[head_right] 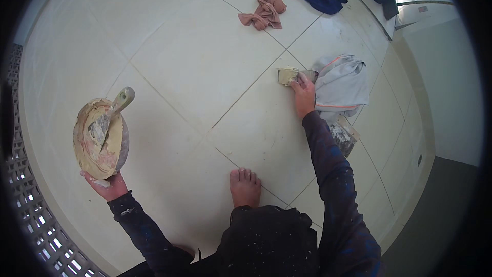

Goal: The person applies filler to the joints between floor tiles using a small scraper. They scoop the material from a bowl and press it into the gaps, then use a cloth to wipe the surface.

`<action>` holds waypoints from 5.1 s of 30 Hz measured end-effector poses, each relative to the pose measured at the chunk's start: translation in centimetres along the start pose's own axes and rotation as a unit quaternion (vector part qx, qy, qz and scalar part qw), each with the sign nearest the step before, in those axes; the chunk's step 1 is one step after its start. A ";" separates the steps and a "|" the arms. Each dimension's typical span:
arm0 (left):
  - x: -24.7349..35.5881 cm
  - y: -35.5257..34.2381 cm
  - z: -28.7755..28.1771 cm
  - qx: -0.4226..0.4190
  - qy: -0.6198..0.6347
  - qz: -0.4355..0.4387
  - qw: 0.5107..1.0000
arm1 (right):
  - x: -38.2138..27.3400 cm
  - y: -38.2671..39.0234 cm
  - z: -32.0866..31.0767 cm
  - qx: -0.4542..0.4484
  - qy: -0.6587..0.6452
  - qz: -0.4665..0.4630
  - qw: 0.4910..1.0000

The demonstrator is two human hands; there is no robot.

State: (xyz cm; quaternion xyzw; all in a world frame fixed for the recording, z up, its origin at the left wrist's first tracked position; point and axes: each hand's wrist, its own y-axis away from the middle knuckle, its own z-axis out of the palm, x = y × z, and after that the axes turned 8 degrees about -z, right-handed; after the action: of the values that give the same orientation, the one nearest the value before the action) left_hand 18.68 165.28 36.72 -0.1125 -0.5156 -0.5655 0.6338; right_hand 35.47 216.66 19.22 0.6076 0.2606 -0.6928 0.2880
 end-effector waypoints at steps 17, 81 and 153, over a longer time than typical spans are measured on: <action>-35.7 -13.7 15.8 -0.010 -0.030 -0.039 0.999 | 13.5 -17.3 -17.9 0.074 -0.336 -0.070 0.936; -36.6 -6.8 18.5 -0.050 0.003 -0.090 0.995 | 8.1 -12.6 -13.1 0.035 -0.200 0.191 0.960; -45.0 -4.5 25.3 -0.203 -0.176 -0.087 0.959 | 15.3 -23.0 -9.4 -0.122 0.487 -0.206 0.840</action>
State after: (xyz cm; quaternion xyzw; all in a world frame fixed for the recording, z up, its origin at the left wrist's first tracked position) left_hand 9.32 209.21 10.81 -0.2906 -0.5013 -0.6826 0.4452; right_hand 24.00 238.16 3.12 0.7588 0.5689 -0.3136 0.0469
